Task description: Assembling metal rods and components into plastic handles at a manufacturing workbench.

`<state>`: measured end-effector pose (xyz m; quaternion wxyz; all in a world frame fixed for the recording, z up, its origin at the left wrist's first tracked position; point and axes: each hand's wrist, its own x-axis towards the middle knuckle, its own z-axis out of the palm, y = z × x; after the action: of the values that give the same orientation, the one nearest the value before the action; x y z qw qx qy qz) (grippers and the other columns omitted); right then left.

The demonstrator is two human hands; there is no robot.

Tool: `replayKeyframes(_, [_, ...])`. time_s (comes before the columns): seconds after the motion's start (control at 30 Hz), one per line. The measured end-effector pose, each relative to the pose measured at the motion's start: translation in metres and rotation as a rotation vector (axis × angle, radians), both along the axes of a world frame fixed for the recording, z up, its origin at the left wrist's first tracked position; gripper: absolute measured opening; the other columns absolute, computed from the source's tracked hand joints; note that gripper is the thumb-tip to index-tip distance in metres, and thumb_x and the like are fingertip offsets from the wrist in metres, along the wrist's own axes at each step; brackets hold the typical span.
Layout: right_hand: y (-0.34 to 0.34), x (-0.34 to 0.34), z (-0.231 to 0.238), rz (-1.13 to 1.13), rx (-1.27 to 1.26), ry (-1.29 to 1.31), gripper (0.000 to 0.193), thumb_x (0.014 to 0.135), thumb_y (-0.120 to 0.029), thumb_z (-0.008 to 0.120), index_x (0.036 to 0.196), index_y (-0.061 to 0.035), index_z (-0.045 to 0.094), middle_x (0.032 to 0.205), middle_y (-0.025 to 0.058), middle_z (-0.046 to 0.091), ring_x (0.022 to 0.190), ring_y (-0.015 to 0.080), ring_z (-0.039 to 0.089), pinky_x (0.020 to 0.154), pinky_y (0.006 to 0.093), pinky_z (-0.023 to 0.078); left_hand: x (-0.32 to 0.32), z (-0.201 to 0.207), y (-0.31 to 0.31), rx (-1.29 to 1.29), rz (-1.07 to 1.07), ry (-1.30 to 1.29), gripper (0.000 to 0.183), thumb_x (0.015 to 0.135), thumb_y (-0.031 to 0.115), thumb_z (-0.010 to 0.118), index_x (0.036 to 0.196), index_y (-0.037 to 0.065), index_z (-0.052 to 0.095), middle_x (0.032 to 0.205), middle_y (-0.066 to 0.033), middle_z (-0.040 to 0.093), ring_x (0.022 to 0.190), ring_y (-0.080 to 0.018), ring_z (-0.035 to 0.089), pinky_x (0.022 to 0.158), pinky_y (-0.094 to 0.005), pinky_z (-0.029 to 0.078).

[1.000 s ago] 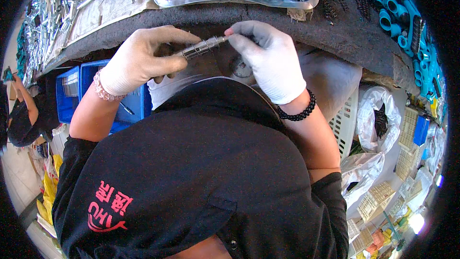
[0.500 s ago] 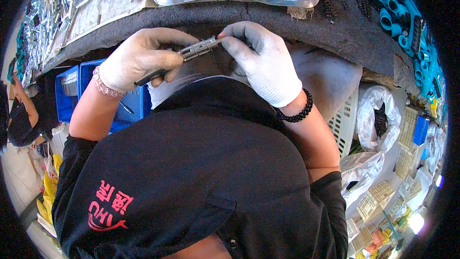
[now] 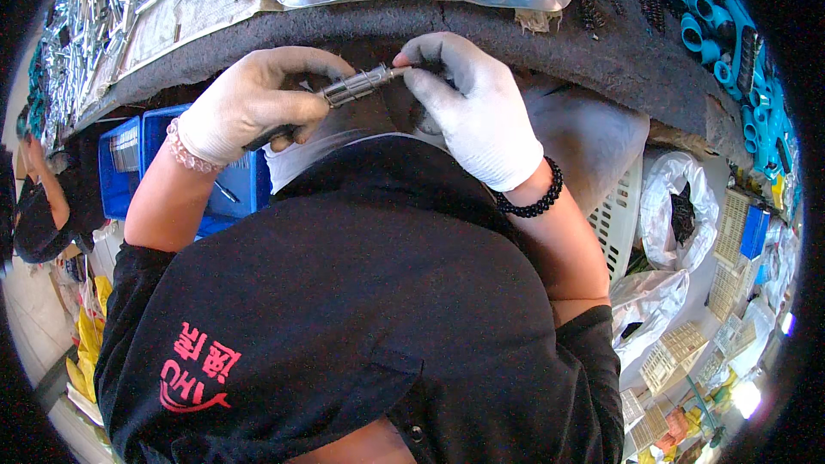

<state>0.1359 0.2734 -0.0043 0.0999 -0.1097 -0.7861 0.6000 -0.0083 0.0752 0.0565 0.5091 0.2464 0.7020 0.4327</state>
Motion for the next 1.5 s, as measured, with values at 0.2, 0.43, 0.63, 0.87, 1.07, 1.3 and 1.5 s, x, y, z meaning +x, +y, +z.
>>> replayKeyframes(0.2, [0.0,0.001,0.004,-0.029,-0.132,-0.052,0.016,0.093,-0.007,0.064,0.107,-0.001,0.066,0.087,0.0033,0.065,0.08,0.0064,0.058,0.072,0.0227,0.048,-0.003,-0.001,-0.002,-0.02,0.026,-0.083,0.047,0.088,0.026,0.063,0.127,-0.001,0.061,0.07,-0.003,0.062,0.053,-0.0059,0.055,0.046,-0.0189,0.043])
replayKeyframes(0.43, [-0.001,0.004,0.007,-0.021,-0.145,-0.076,0.017,0.095,-0.01,0.063,0.108,0.0007,0.066,0.085,0.0012,0.064,0.075,0.0051,0.055,0.068,0.0224,0.047,-0.007,-0.012,-0.008,0.031,0.039,-0.168,0.053,0.09,0.026,0.063,0.129,-0.009,0.057,0.097,-0.012,0.07,0.067,-0.0099,0.065,0.047,-0.0201,0.051])
replayKeyframes(0.63, [0.003,0.003,0.007,-0.031,-0.2,-0.112,0.018,0.095,-0.011,0.063,0.108,0.0016,0.066,0.085,0.002,0.065,0.077,0.0055,0.056,0.069,0.0229,0.048,-0.007,-0.011,-0.004,0.052,0.005,-0.115,0.052,0.089,0.024,0.065,0.128,-0.008,0.056,0.097,-0.0122,0.07,0.067,-0.0106,0.066,0.048,-0.0201,0.051])
replayKeyframes(0.87, [0.013,0.007,0.023,-0.156,0.079,0.125,0.017,0.094,-0.011,0.064,0.106,0.0005,0.067,0.09,0.0032,0.066,0.081,0.0077,0.06,0.073,0.0235,0.049,-0.011,-0.001,-0.003,-0.005,0.025,-0.057,0.036,0.087,0.02,0.065,0.113,-0.003,0.053,0.085,-0.0121,0.067,0.064,-0.0104,0.064,0.051,-0.0208,0.049])
replayKeyframes(1.07, [0.113,0.0,0.066,-0.397,0.579,0.225,0.032,0.087,-0.017,0.075,0.116,-0.0039,0.069,0.112,0.0111,0.068,0.098,0.0178,0.064,0.085,0.0291,0.05,0.0,0.0,-0.025,0.067,0.204,-0.152,0.027,0.082,0.016,0.064,0.101,-0.003,0.059,0.081,-0.0137,0.069,0.057,-0.0116,0.062,0.048,-0.021,0.048])
replayKeyframes(1.3, [0.121,-0.016,0.056,-0.161,0.624,0.098,0.035,0.083,-0.017,0.076,0.114,-0.0041,0.066,0.111,0.0128,0.066,0.101,0.0214,0.063,0.092,0.0315,0.048,0.005,-0.009,-0.038,0.184,0.326,-0.287,0.032,0.087,0.019,0.065,0.108,-0.005,0.064,0.08,-0.0131,0.069,0.064,-0.0131,0.064,0.054,-0.023,0.049])
replayKeyframes(1.5, [0.079,0.038,0.066,-0.188,0.004,0.125,0.032,0.089,-0.01,0.065,0.119,0.002,0.059,0.103,0.0049,0.062,0.087,0.0084,0.055,0.079,0.0234,0.046,-0.006,-0.009,-0.038,0.136,0.292,-0.243,0.024,0.09,0.023,0.064,0.103,0.003,0.063,0.069,-0.006,0.065,0.052,-0.0069,0.055,0.045,-0.0195,0.038])
